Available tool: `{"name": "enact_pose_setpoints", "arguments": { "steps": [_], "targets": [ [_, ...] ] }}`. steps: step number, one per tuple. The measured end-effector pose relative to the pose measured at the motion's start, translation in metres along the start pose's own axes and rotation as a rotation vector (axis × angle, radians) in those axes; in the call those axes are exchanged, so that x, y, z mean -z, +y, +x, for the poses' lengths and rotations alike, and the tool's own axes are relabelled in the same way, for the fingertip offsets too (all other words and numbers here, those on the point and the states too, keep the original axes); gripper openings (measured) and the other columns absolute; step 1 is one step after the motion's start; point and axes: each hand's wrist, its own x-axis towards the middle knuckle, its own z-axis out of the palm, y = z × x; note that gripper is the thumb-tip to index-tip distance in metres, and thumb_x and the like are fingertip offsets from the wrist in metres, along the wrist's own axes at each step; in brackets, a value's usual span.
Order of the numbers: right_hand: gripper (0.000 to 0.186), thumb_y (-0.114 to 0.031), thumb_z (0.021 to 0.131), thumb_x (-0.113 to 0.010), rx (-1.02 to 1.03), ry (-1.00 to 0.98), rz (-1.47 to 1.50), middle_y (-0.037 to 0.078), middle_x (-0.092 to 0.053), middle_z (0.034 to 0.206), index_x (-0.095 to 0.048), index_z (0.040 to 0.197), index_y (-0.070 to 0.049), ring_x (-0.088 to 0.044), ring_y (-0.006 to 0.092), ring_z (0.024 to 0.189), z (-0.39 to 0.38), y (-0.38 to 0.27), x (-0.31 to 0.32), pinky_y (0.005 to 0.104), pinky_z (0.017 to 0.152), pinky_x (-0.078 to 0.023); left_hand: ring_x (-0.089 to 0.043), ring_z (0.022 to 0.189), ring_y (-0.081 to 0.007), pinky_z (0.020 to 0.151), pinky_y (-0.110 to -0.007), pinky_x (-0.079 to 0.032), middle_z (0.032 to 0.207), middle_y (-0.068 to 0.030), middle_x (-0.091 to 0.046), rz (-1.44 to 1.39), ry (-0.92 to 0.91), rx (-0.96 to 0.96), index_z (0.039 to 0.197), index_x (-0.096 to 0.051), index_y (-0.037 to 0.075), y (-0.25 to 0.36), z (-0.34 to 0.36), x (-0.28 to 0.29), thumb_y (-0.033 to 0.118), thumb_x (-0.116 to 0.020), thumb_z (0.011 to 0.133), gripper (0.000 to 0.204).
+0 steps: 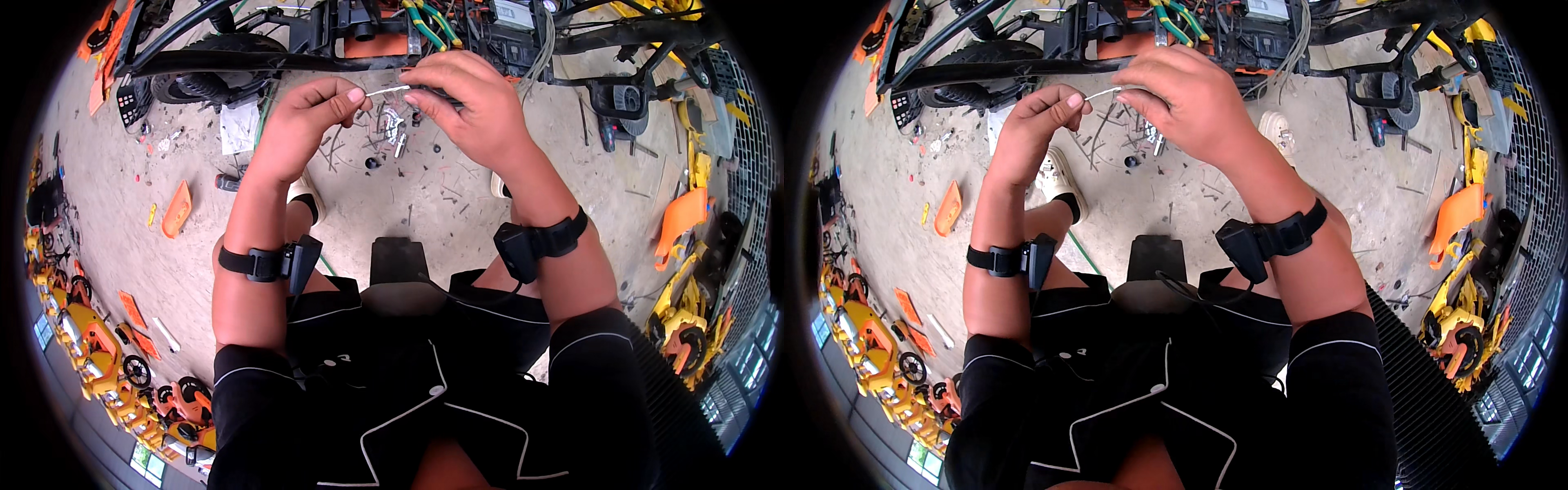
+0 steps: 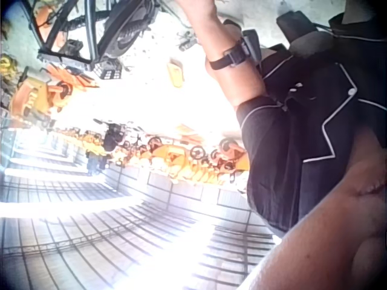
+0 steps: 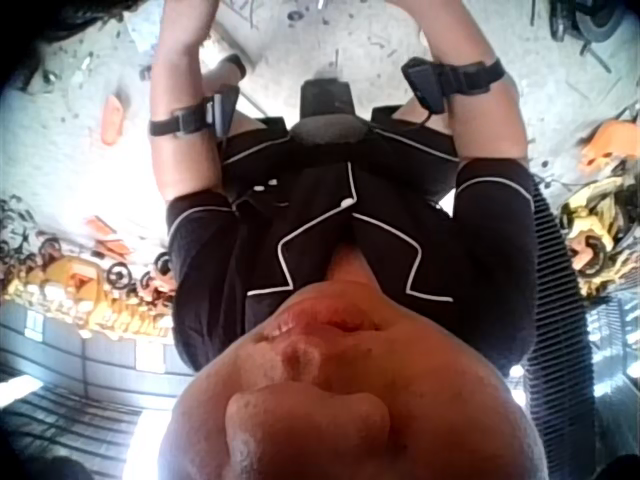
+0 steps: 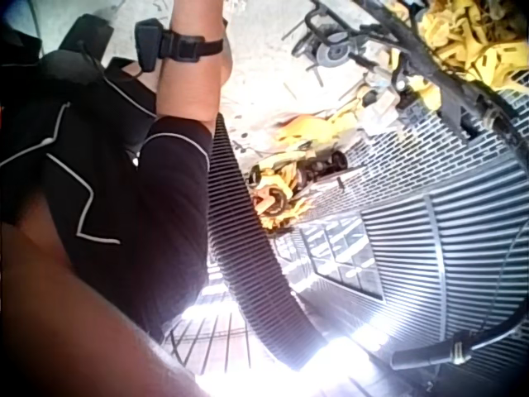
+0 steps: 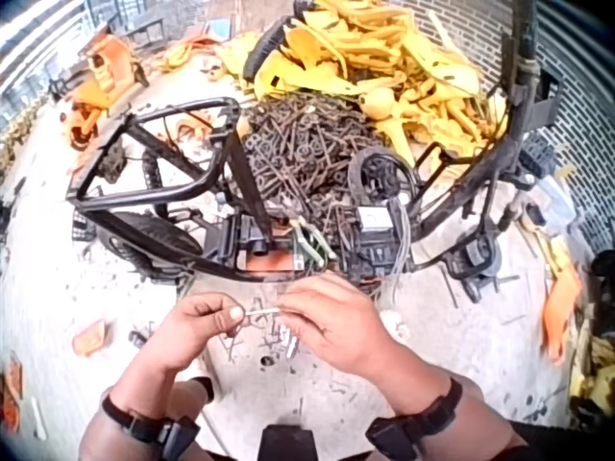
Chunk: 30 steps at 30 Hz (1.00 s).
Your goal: The person uses pliers to strip insulation and twist electrical wires while connecting them to a motorcycle frame.
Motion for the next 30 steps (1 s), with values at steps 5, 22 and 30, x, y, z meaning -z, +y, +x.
{"name": "enact_pose_setpoints", "arguments": {
  "steps": [5,22,30],
  "targets": [
    [0.016,-0.016,0.082,-0.076,-0.069,-0.032,0.035,0.007,-0.068,0.088,-0.072,0.094,-0.006,-0.064,0.0233,0.082,-0.003,0.000,0.000,0.0330,0.072,-0.052,-0.053,0.078,-0.0086,0.073,-0.025,-0.043,0.083,0.0012,-0.063,-0.034,0.017,0.001,0.092,-0.070,0.002,0.004,-0.002,-0.006,0.020,-0.065,0.095,0.019],
    [0.016,-0.019,0.090,-0.068,-1.167,-0.202,1.137,0.001,-0.062,0.080,-0.067,0.089,-0.003,-0.055,0.0107,0.072,-0.001,0.005,0.002,0.0248,0.064,-0.044,-0.062,0.093,-0.0278,0.085,-0.035,-0.046,0.096,-0.0086,-0.067,0.932,0.249,-0.676,0.103,-0.068,0.006,0.005,0.001,-0.009,0.011,-0.072,0.085,0.019],
    [0.011,-0.010,0.086,-0.072,-0.252,-0.076,0.138,0.006,-0.066,0.090,-0.069,0.095,-0.005,-0.062,0.0190,0.080,-0.004,-0.008,-0.001,0.0309,0.071,-0.050,-0.059,0.112,-0.0195,0.095,-0.031,-0.043,0.120,-0.0121,-0.065,0.097,0.092,-0.098,0.131,-0.057,-0.001,0.005,-0.011,-0.016,0.040,-0.043,0.105,0.051]
  ]
}}
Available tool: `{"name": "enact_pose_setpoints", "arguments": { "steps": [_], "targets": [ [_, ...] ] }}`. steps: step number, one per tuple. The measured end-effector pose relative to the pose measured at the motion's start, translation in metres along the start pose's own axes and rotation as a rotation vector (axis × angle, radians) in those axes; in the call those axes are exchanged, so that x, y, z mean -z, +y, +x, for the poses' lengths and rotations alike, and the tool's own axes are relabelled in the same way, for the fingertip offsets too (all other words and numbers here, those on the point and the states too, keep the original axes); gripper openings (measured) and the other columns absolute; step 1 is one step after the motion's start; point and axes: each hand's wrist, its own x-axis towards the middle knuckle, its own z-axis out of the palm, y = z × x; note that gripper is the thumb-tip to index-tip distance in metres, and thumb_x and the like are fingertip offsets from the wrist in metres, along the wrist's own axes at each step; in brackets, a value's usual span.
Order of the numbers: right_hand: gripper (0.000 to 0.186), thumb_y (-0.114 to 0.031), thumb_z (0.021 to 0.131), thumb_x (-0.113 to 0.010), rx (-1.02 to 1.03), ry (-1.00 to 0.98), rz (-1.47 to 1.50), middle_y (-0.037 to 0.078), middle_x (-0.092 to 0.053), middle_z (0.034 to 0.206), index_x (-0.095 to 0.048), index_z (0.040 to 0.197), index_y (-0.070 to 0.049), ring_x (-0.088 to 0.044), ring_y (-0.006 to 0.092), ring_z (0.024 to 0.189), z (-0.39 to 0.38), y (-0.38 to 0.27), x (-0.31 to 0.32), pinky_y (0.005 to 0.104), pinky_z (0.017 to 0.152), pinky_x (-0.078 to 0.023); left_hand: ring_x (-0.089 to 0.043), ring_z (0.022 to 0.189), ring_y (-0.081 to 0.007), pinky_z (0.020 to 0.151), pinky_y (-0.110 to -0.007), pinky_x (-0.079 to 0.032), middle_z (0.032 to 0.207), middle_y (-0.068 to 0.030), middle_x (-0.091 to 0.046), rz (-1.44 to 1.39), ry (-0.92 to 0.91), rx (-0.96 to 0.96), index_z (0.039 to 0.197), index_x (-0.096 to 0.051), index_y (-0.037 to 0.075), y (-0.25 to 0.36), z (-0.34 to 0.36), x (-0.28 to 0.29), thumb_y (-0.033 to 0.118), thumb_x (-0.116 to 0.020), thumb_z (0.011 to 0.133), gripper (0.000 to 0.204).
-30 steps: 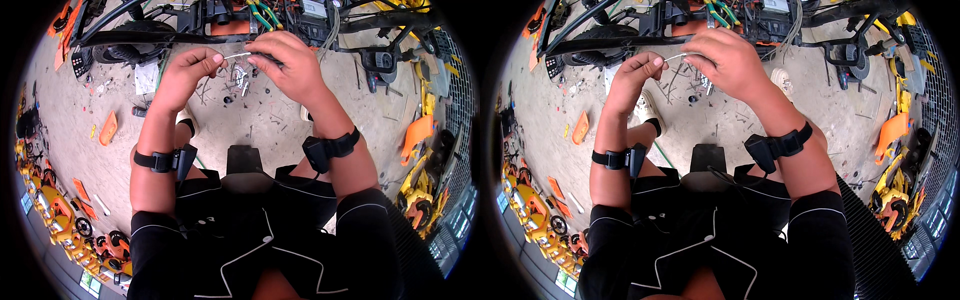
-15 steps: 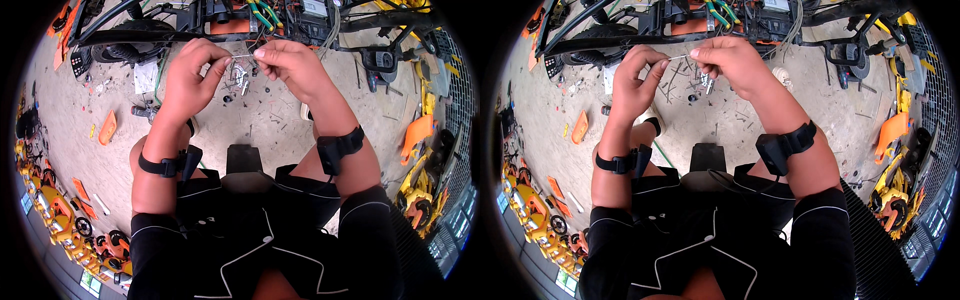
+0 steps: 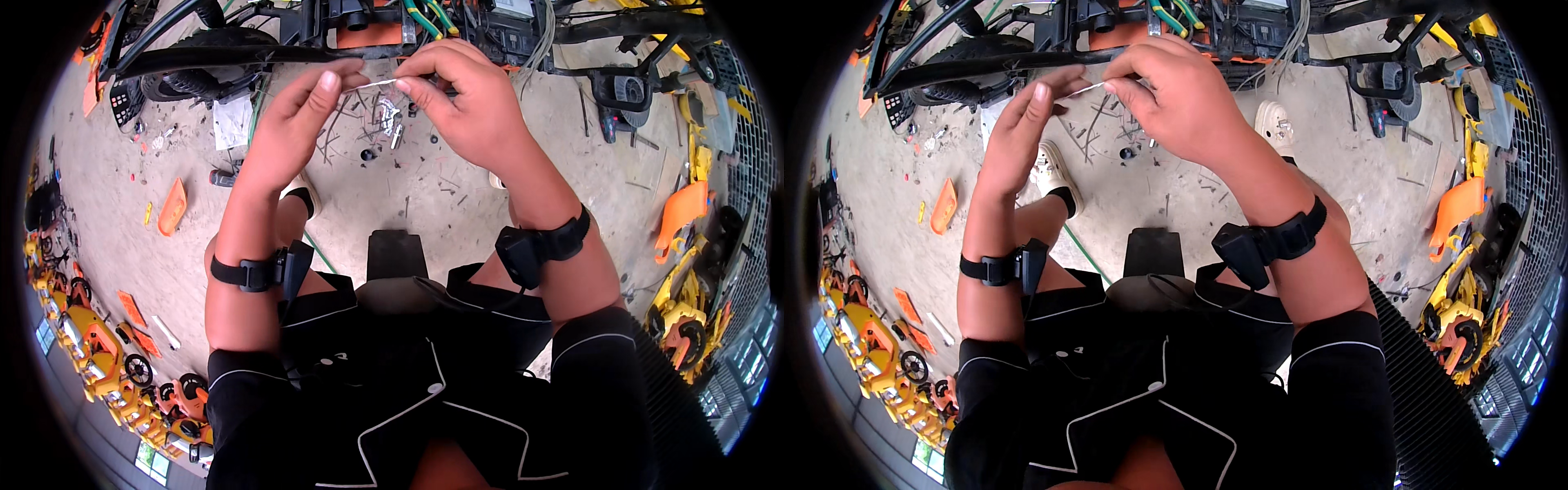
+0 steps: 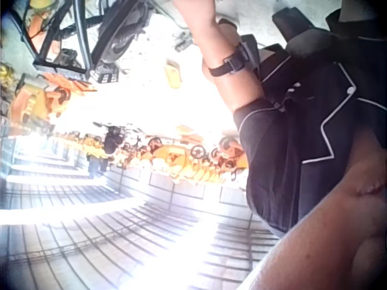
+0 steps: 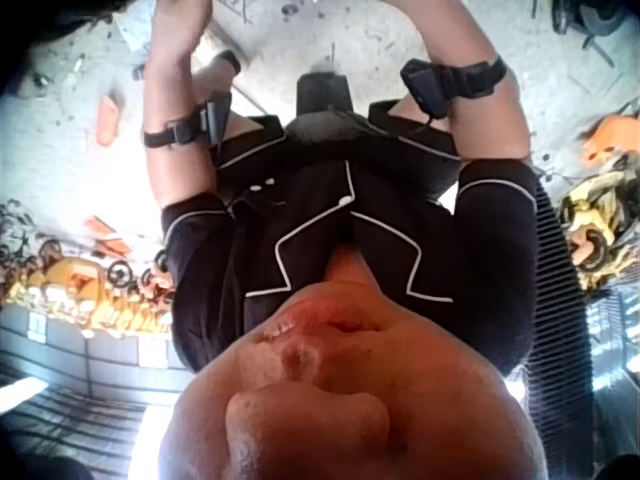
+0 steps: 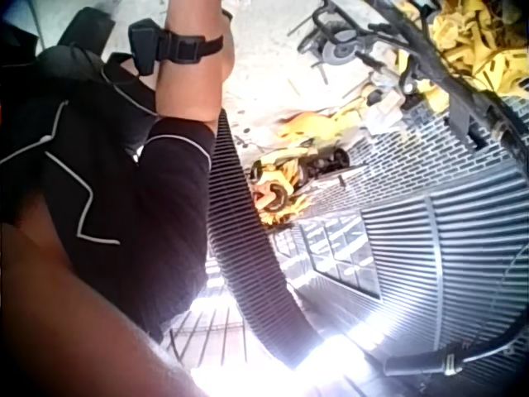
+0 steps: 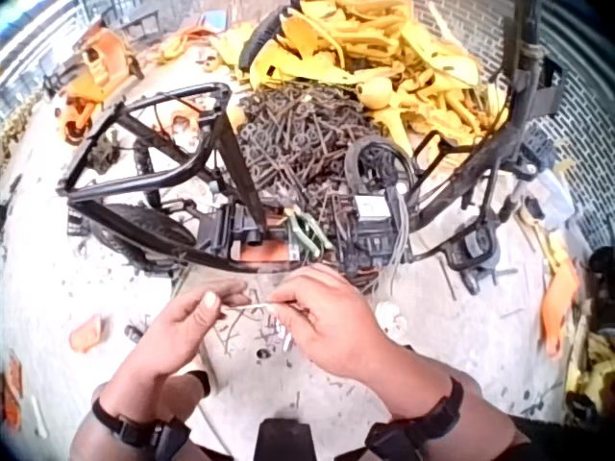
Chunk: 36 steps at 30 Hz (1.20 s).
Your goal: The person uses pliers to strip insulation and twist electrical wires while connecting them to a motorcycle frame.
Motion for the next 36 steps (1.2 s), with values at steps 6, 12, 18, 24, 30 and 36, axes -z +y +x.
{"name": "enact_pose_setpoints", "arguments": {
  "steps": [6,12,18,24,30,36],
  "targets": [
    [0.013,-0.008,0.082,-0.072,0.189,-0.026,-0.067,0.007,-0.067,0.091,-0.069,0.094,-0.006,-0.063,0.0267,0.089,0.000,-0.002,-0.001,0.0362,0.078,-0.051,-0.056,0.077,-0.0147,0.075,-0.028,-0.045,0.087,-0.0078,-0.066,-0.440,-0.248,0.351,0.110,-0.066,-0.005,-0.007,0.005,-0.003,0.035,-0.048,0.103,0.045],
    [0.012,-0.009,0.081,-0.071,0.199,-0.055,-0.076,0.005,-0.068,0.091,-0.070,0.093,-0.007,-0.063,0.0274,0.090,0.000,0.001,-0.005,0.0371,0.079,-0.051,-0.053,0.068,-0.0125,0.064,-0.026,-0.043,0.076,-0.0041,-0.062,-0.495,-0.241,0.435,0.099,-0.069,-0.003,0.000,0.006,-0.003,0.034,-0.055,0.100,0.039],
    [0.012,-0.011,0.082,-0.072,0.219,-0.063,-0.075,0.006,-0.068,0.090,-0.070,0.093,-0.007,-0.063,0.0272,0.089,0.001,0.004,-0.005,0.0371,0.079,-0.051,-0.051,0.068,-0.0089,0.063,-0.023,-0.041,0.075,0.0003,-0.060,-0.389,-0.222,0.368,0.096,-0.070,0.001,-0.004,0.005,-0.004,0.030,-0.062,0.097,0.030],
    [0.010,-0.012,0.083,-0.071,0.131,-0.089,-0.126,0.008,-0.064,0.087,-0.067,0.090,-0.006,-0.061,0.0293,0.088,0.000,0.006,-0.008,0.0390,0.075,-0.050,-0.049,0.070,-0.0068,0.064,-0.023,-0.041,0.075,0.0023,-0.058,-0.146,-0.166,0.164,0.096,-0.069,0.002,-0.006,0.006,-0.009,0.026,-0.062,0.098,0.025],
    [0.008,-0.012,0.087,-0.066,0.119,-0.095,-0.147,0.010,-0.061,0.087,-0.063,0.089,-0.005,-0.058,0.0314,0.088,0.000,0.005,-0.014,0.0417,0.075,-0.048,-0.046,0.070,-0.0058,0.063,-0.022,-0.040,0.075,0.0032,-0.056,-0.032,-0.142,0.106,0.097,-0.069,0.001,-0.009,0.005,-0.009,0.025,-0.061,0.099,0.025],
    [0.010,-0.014,0.092,-0.061,0.088,-0.092,-0.171,0.011,-0.060,0.087,-0.060,0.093,-0.004,-0.057,0.0326,0.085,-0.003,0.004,-0.022,0.0412,0.075,-0.046,-0.046,0.069,-0.0054,0.061,-0.022,-0.040,0.074,0.0032,-0.056,0.056,-0.110,0.075,0.097,-0.068,0.001,-0.007,0.002,-0.008,0.023,-0.062,0.099,0.023]
  ]
}}
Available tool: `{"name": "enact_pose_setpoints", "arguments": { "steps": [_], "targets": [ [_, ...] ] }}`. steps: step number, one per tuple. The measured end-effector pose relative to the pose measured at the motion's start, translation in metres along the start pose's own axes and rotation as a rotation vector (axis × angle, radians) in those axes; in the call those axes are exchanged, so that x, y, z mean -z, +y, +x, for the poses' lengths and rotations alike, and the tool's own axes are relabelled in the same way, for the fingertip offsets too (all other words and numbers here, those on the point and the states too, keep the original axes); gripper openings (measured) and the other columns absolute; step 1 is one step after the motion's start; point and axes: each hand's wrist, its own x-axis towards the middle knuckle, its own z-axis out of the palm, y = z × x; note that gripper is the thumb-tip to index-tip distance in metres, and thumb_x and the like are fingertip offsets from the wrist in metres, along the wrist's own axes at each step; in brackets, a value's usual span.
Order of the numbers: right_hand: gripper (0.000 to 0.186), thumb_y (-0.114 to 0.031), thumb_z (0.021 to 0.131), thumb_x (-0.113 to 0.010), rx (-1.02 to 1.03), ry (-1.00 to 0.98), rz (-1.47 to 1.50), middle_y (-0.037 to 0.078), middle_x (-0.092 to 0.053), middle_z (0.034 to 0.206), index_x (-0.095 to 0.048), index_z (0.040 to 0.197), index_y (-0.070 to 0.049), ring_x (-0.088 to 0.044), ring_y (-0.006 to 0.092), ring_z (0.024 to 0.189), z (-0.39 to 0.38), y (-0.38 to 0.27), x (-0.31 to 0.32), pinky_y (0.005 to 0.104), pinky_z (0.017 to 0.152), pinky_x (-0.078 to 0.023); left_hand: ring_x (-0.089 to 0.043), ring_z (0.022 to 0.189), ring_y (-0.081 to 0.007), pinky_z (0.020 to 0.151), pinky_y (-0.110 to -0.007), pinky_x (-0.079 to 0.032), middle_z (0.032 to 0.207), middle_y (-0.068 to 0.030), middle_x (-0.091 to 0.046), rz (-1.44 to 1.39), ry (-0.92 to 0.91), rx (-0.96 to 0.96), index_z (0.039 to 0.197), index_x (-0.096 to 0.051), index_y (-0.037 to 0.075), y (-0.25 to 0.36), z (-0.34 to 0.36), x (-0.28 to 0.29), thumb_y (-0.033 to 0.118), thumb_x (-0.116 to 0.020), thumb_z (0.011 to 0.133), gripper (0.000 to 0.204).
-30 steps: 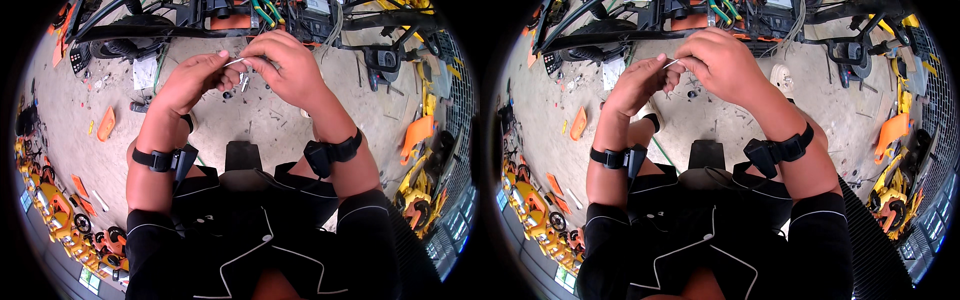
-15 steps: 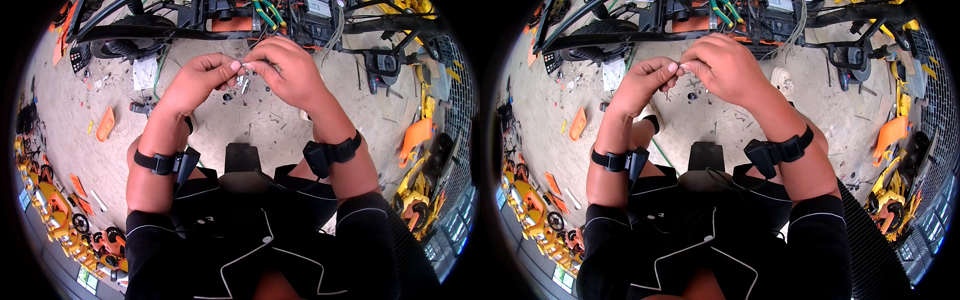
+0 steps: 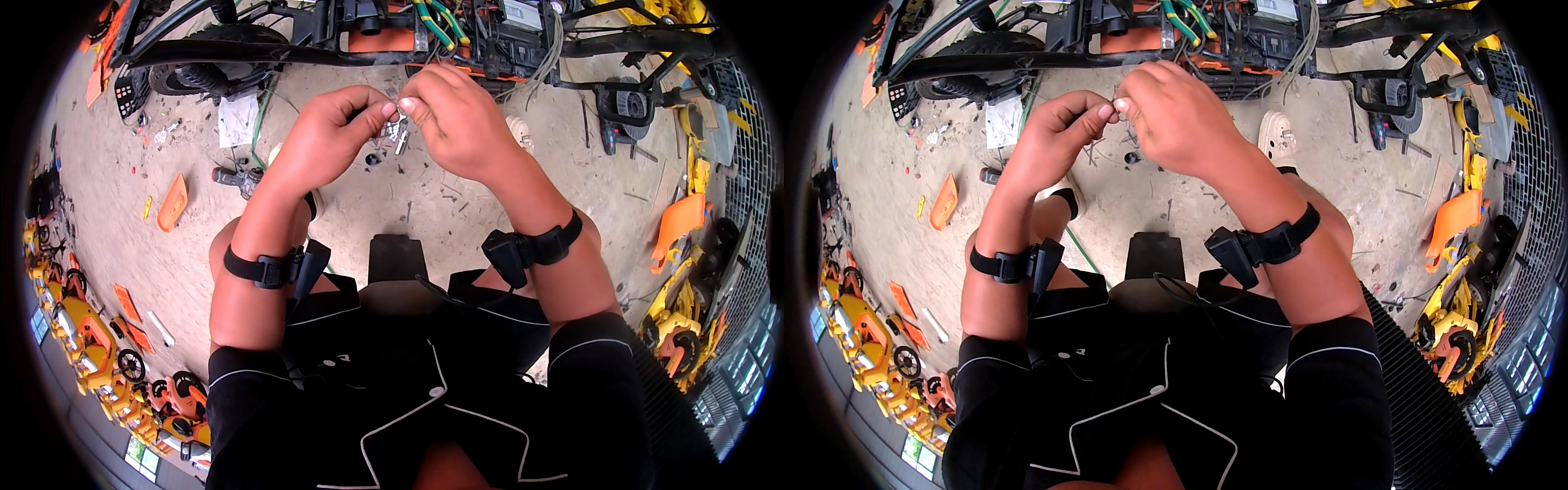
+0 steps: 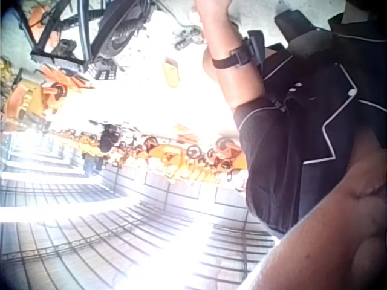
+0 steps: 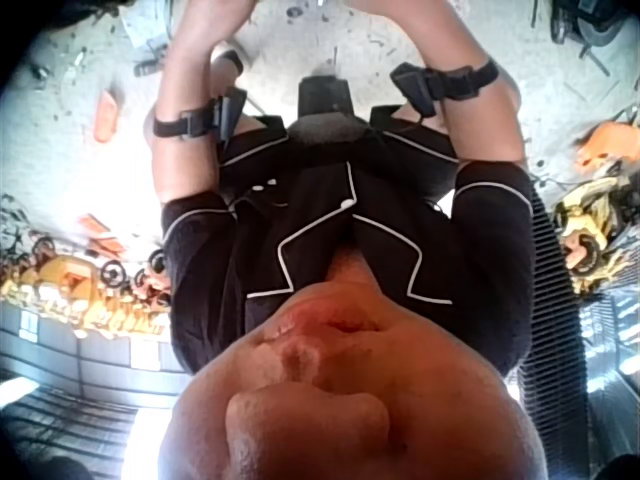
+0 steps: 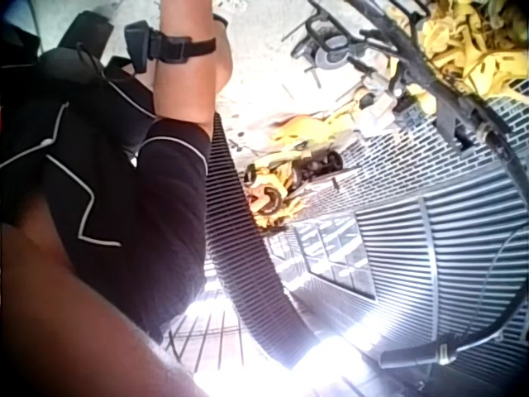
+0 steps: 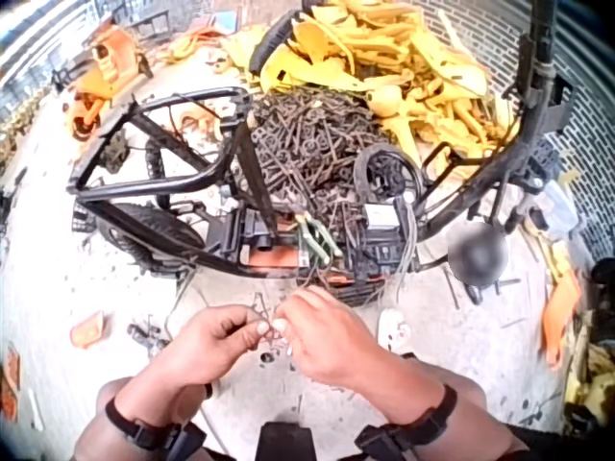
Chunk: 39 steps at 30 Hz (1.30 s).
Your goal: The person uses pliers to strip insulation and twist electrical wires while connecting them to a motorcycle frame.
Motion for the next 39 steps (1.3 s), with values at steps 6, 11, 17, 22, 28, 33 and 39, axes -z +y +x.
{"name": "enact_pose_setpoints", "arguments": {
  "steps": [6,11,17,22,28,33,39],
  "targets": [
    [0.016,-0.018,0.098,-0.054,-0.414,-0.159,0.345,0.005,-0.057,0.079,-0.058,0.091,-0.003,-0.055,0.0200,0.072,0.002,-0.008,0.003,0.0349,0.068,-0.045,-0.054,0.068,-0.0144,0.062,-0.028,-0.044,0.076,-0.0035,-0.061,0.293,0.117,-0.264,0.095,-0.068,0.003,0.001,-0.002,-0.002,0.013,-0.067,0.092,0.011],
    [0.019,-0.020,0.098,-0.055,-1.082,-0.441,1.398,0.000,-0.054,0.078,-0.059,0.090,-0.003,-0.048,0.0121,0.065,0.000,0.025,0.010,0.0294,0.065,-0.043,-0.060,0.077,-0.0323,0.068,-0.037,-0.049,0.083,-0.0126,-0.064,0.770,0.177,-0.696,0.094,-0.067,0.003,0.002,0.004,-0.011,0.003,-0.070,0.082,0.012],
    [0.029,-0.029,0.097,-0.063,-0.520,-0.030,0.577,0.004,-0.063,0.087,-0.066,0.105,-0.002,-0.058,0.0136,0.076,0.001,0.006,0.011,0.0297,0.068,-0.050,-0.057,0.075,-0.0145,0.069,-0.028,-0.047,0.080,-0.0040,-0.063,0.295,0.151,-0.276,0.098,-0.068,0.001,-0.004,-0.002,-0.002,0.015,-0.064,0.096,0.015],
    [0.020,-0.017,0.090,-0.070,-0.131,-0.082,0.360,0.006,-0.065,0.092,-0.067,0.104,-0.004,-0.059,0.0161,0.080,-0.004,0.002,0.020,0.0304,0.071,-0.049,-0.051,0.075,-0.0073,0.067,-0.025,-0.044,0.080,0.0025,-0.060,-0.038,-0.062,-0.016,0.100,-0.069,0.002,0.001,-0.006,-0.001,0.024,-0.061,0.099,0.023],
    [0.015,-0.014,0.091,-0.069,-0.067,-0.096,0.245,0.006,-0.063,0.091,-0.067,0.099,-0.002,-0.057,0.0147,0.077,-0.006,0.005,0.020,0.0288,0.071,-0.048,-0.049,0.075,-0.0067,0.066,-0.024,-0.043,0.080,0.0027,-0.059,-0.080,-0.068,0.012,0.100,-0.069,0.002,0.001,-0.006,-0.004,0.024,-0.062,0.098,0.023],
    [0.018,-0.019,0.093,-0.066,-0.226,-0.087,0.292,0.005,-0.062,0.084,-0.065,0.097,-0.001,-0.056,0.0139,0.074,-0.010,0.001,0.012,0.0283,0.069,-0.047,-0.055,0.074,-0.0146,0.066,-0.028,-0.045,0.081,-0.0033,-0.062,0.222,0.071,-0.230,0.098,-0.068,0.003,-0.004,-0.006,-0.011,0.015,-0.066,0.093,0.013],
    [0.023,-0.025,0.097,-0.062,-0.990,-0.396,1.000,0.001,-0.063,0.083,-0.066,0.097,-0.002,-0.058,0.0133,0.075,-0.013,0.024,0.003,0.0289,0.071,-0.047,-0.059,0.079,-0.0341,0.070,-0.039,-0.049,0.085,-0.0128,-0.063,0.757,0.138,-0.653,0.094,-0.065,0.002,-0.006,0.000,-0.014,0.003,-0.069,0.083,0.012]
  ]
}}
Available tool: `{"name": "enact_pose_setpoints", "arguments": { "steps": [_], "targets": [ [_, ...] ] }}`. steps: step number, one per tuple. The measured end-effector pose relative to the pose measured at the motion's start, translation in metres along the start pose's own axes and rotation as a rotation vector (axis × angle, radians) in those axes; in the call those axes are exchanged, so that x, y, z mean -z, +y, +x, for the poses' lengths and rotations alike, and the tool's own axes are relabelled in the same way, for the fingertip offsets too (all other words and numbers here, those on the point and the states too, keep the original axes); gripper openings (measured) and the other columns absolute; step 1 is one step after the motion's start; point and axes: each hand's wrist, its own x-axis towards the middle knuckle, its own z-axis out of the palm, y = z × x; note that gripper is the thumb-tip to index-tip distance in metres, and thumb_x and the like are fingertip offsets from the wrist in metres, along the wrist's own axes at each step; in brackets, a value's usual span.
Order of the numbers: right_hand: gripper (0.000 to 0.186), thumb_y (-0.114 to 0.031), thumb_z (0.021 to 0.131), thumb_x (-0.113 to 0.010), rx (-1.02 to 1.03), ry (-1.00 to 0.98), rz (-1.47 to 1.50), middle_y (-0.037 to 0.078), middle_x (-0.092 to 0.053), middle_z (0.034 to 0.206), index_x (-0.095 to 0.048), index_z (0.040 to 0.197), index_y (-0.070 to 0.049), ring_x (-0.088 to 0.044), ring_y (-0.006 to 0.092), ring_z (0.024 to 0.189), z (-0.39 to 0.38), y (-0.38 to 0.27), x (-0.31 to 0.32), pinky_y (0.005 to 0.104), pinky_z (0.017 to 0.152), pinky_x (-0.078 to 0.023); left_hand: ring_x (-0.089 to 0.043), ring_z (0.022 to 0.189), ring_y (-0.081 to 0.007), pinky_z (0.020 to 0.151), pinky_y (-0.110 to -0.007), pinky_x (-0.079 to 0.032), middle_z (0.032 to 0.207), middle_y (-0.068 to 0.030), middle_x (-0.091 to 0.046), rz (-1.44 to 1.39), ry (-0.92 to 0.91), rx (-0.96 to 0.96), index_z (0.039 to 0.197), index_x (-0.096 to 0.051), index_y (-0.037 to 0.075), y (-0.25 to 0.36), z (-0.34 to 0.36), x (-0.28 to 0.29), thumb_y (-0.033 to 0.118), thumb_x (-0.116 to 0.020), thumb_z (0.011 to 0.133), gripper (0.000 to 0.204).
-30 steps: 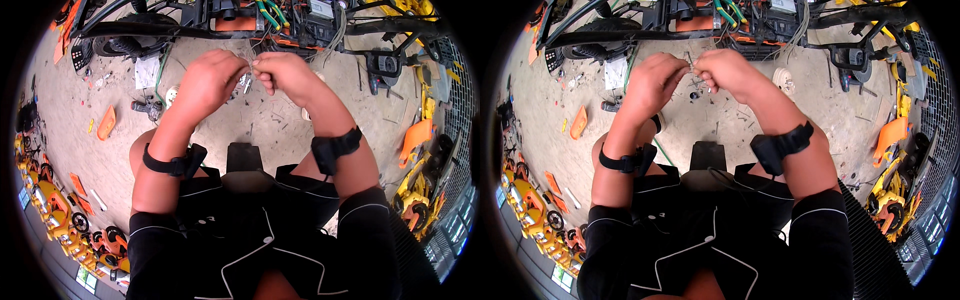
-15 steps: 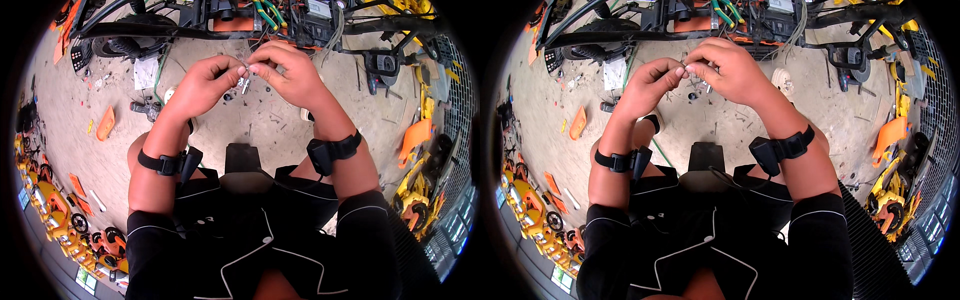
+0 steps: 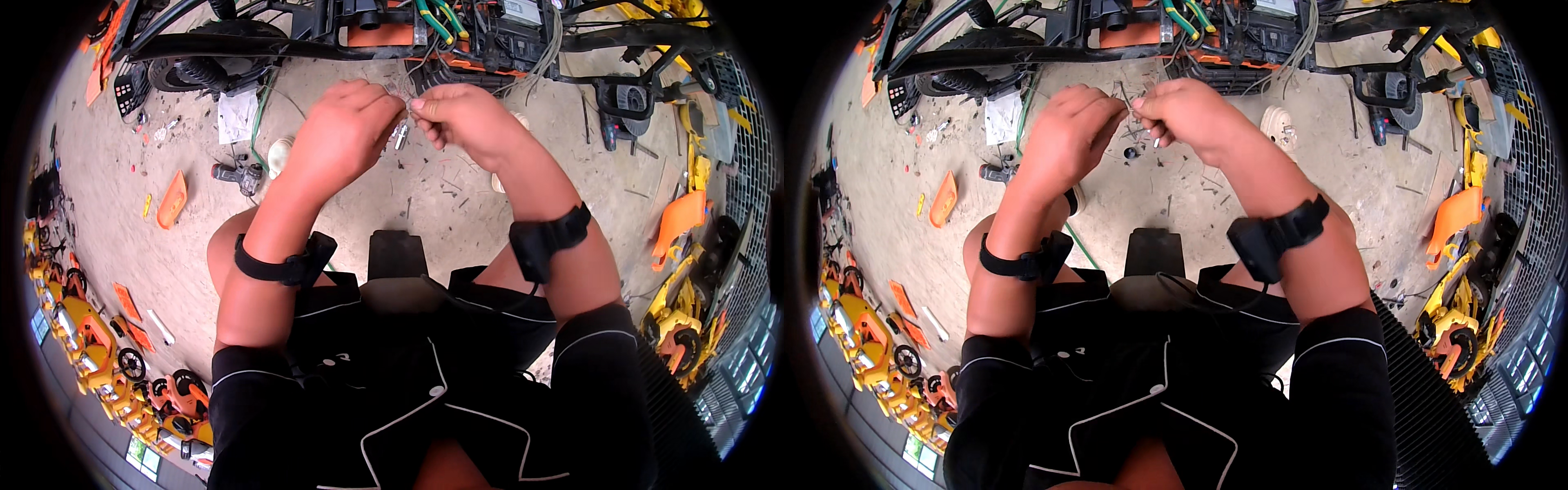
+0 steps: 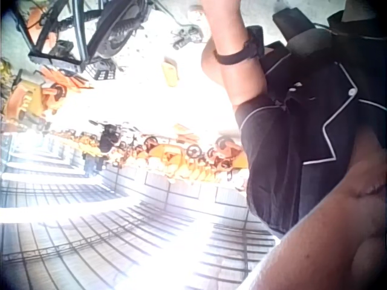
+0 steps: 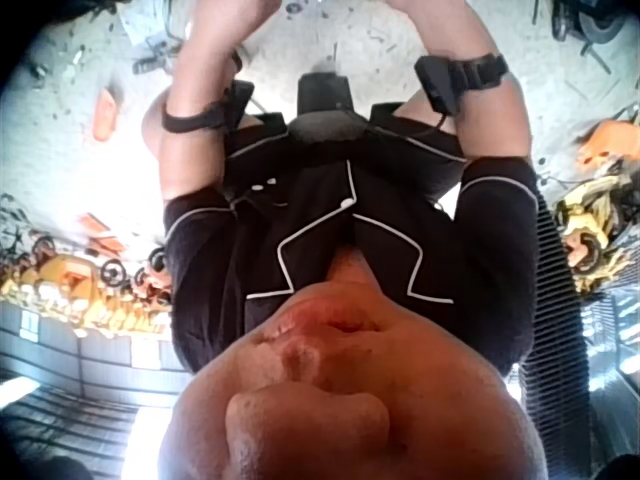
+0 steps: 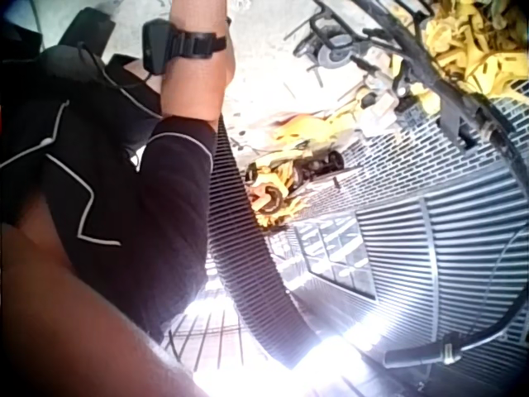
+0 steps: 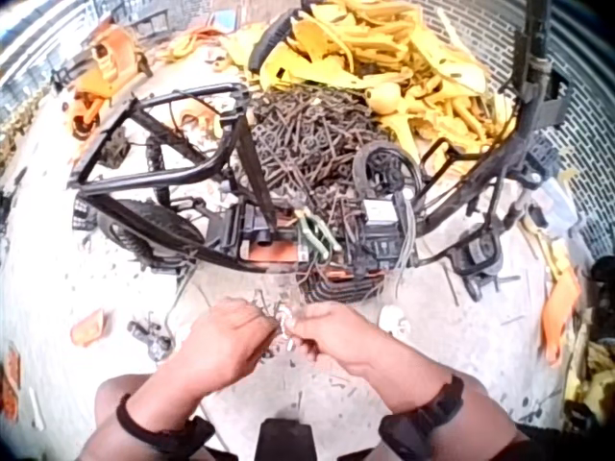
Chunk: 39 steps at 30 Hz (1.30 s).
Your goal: The person uses pliers to strip insulation and twist electrical wires while connecting them to a motorcycle frame.
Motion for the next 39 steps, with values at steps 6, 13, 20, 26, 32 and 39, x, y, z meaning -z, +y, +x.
{"name": "enact_pose_setpoints", "arguments": {
  "steps": [6,13,20,26,32,39],
  "targets": [
    [0.026,-0.028,0.097,-0.063,0.264,0.269,-0.334,0.001,-0.064,0.088,-0.066,0.103,-0.003,-0.057,0.0117,0.079,0.000,-0.013,-0.008,0.0263,0.070,-0.046,-0.056,0.071,-0.0210,0.067,-0.032,-0.045,0.080,-0.0079,-0.062,-0.198,-0.049,0.285,0.095,-0.066,0.002,-0.009,-0.006,0.004,0.012,-0.067,0.090,0.011],
    [0.024,-0.012,0.086,-0.074,0.812,0.194,-0.691,0.004,-0.064,0.095,-0.068,0.108,-0.004,-0.059,0.0147,0.082,-0.019,-0.016,-0.016,0.0281,0.073,-0.049,-0.044,0.070,-0.0066,0.063,-0.024,-0.039,0.076,0.0039,-0.053,-0.821,-0.192,0.693,0.092,-0.068,0.003,-0.006,-0.005,0.016,0.029,-0.059,0.100,0.029],
    [0.013,-0.014,0.091,-0.067,1.024,0.323,-0.889,0.010,-0.061,0.084,-0.064,0.090,-0.002,-0.058,0.0268,0.077,-0.016,-0.011,-0.021,0.0355,0.071,-0.047,-0.044,0.071,-0.0055,0.063,-0.023,-0.039,0.075,0.0040,-0.054,-0.843,-0.183,0.691,0.092,-0.067,0.002,0.001,-0.005,0.015,0.029,-0.061,0.099,0.029],
    [0.019,-0.019,0.095,-0.059,1.000,0.464,-0.963,0.012,-0.059,0.080,-0.057,0.085,-0.002,-0.056,0.0343,0.079,-0.014,-0.007,-0.032,0.0430,0.073,-0.044,-0.044,0.069,-0.0045,0.060,-0.022,-0.039,0.074,0.0048,-0.054,-0.714,-0.119,0.629,0.094,-0.067,0.004,0.009,-0.007,0.012,0.028,-0.061,0.099,0.025],
    [0.023,-0.021,0.095,-0.058,1.010,0.428,-0.952,0.013,-0.059,0.074,-0.057,0.082,-0.003,-0.056,0.0376,0.071,-0.015,-0.009,-0.033,0.0436,0.067,-0.045,-0.045,0.068,-0.0053,0.060,-0.023,-0.039,0.074,0.0042,-0.054,-0.724,-0.093,0.659,0.095,-0.067,0.004,0.013,-0.006,0.013,0.026,-0.061,0.099,0.024],
    [0.046,-0.036,0.101,-0.054,0.253,0.363,-0.343,0.000,-0.045,0.057,-0.052,0.068,-0.004,-0.042,0.0114,0.054,-0.005,-0.006,-0.039,0.0309,0.050,-0.038,-0.053,0.069,-0.0148,0.065,-0.031,-0.046,0.075,-0.0066,-0.062,-0.167,0.031,0.222,0.096,-0.066,0.001,0.000,-0.008,0.003,0.020,-0.066,0.095,0.019]
  ]
}}
